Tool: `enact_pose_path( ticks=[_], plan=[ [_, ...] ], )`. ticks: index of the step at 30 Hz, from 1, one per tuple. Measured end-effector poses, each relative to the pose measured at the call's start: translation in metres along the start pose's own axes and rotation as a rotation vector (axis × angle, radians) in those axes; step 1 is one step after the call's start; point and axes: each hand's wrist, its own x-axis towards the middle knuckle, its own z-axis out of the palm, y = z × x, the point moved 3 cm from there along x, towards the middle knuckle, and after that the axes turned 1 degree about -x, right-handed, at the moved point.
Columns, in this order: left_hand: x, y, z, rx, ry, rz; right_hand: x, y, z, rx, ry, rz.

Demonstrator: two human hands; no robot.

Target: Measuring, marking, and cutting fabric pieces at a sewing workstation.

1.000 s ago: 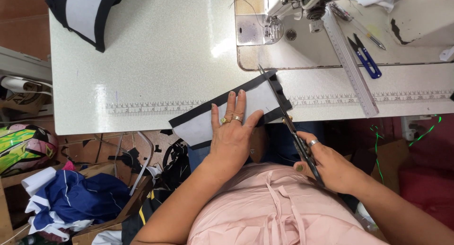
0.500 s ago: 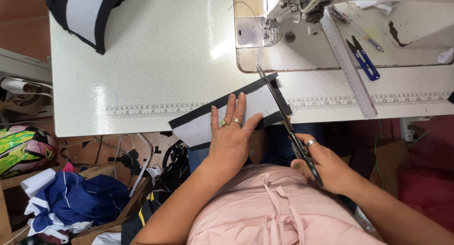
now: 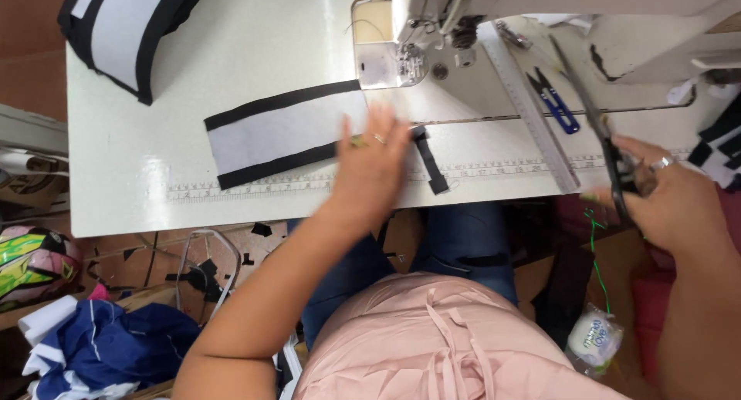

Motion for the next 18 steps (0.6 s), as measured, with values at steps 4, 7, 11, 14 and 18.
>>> enact_pose_path(
  ticks=[4,7,11,14,18],
  plan=[
    [-0.017,0.071,-0.022,-0.523,-0.375,0.314,0.034,0.018,0.002,0.093,0.091,-0.058],
    [-0.021,0.046,-0.047,-0.766,-0.338,0.331,0.052,0.024,0.010,0.000,0.096,-0.161],
    [-0.044,-0.056,-0.052,-0.141,-0.062,-0.169,0.083,0.058,0.029,-0.197,0.229,-0.426],
    [-0.070,-0.055,-0.041,-0.101,-0.209,-0.185,0.092,0.065,0.042,-0.319,0.360,-0.562],
    [-0.077,-0.014,-0.035,-0.090,-0.109,-0.110,0.077,0.047,0.055,-0.489,0.478,-0.551]
  ],
)
